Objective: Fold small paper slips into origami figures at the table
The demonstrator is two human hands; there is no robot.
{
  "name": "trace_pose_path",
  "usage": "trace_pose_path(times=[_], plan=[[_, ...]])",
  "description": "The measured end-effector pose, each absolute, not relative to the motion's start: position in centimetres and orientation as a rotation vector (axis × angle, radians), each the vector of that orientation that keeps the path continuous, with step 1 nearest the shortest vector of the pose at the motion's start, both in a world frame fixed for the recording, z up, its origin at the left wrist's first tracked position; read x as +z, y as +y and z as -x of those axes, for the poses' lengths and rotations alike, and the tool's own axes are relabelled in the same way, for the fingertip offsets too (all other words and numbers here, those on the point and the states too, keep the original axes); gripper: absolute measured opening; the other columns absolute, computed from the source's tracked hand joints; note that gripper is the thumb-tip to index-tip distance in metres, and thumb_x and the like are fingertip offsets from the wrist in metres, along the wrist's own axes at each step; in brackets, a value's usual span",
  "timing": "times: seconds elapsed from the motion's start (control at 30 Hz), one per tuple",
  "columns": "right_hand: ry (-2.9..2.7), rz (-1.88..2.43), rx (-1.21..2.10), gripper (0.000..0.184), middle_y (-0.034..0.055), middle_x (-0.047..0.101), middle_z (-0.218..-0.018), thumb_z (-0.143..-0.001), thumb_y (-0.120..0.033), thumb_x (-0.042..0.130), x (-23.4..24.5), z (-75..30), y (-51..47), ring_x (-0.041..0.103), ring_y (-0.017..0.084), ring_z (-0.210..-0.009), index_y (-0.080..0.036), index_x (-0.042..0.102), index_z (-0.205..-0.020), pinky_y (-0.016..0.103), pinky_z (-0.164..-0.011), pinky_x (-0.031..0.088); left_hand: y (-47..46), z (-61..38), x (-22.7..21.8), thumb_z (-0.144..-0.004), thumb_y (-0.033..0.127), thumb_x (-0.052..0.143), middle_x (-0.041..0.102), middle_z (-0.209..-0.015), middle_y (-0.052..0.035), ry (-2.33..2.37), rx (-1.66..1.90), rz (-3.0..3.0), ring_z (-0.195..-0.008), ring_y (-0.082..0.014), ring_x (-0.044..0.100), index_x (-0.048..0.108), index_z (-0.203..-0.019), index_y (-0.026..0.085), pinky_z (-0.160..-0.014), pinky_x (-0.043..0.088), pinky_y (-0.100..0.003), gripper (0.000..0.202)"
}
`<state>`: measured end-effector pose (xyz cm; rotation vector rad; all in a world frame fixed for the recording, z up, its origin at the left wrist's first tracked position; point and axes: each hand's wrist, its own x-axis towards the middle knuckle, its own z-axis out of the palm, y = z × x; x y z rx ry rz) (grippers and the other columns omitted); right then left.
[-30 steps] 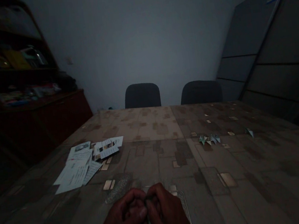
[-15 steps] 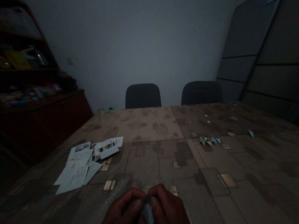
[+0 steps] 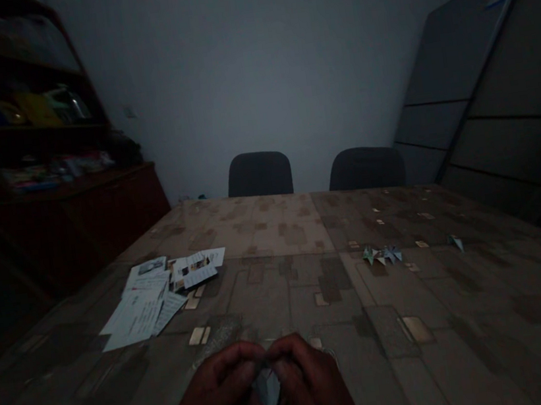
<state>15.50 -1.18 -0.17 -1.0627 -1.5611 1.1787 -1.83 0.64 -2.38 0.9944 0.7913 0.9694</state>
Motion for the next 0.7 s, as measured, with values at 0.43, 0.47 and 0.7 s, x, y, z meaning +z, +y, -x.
trace_pose_path(times=[0.43,0.47,0.7], plan=[[-1.475,0.995,1.314,0.048,-0.0052,0.047,-0.059,-0.089,-0.067,0.050,-0.51,-14.86,-1.00,0.049,0.012,-0.051,-0.019,0.056,-0.089,0.022,-0.051,0.041,0.64,1.35,-3.11,-0.076,0.053,0.076,0.070,-0.052,-0.0020,0.714,0.979,-0.996,-0.044,-0.0139,0.063,0.064,-0.081,0.014,-0.046,0.044,-0.020,0.041],[-1.457,0.999,1.318,0.048,-0.0054,0.047,-0.059,-0.088,-0.067,0.051,-0.45,-14.76,-1.02,0.050,0.012,-0.051,-0.020,0.055,-0.088,0.022,-0.050,0.041,0.63,1.37,-3.11,-0.076,0.053,0.076,0.070,-0.052,-0.0019,0.724,0.976,-1.000,-0.044,-0.0138,0.063,0.064,-0.081,0.014,-0.046,0.045,-0.020,0.041],[-1.367,0.934,1.403,0.045,-0.0039,0.053,-0.060,-0.088,-0.063,0.056,-0.56,-14.62,-1.20,0.052,0.012,-0.051,-0.019,0.053,-0.089,0.022,-0.051,0.039,0.56,1.53,-3.22,-0.078,0.055,0.073,0.070,-0.054,-0.0031,0.725,0.969,-1.013,-0.047,-0.0143,0.064,0.065,-0.084,0.013,-0.049,0.046,-0.021,0.043]])
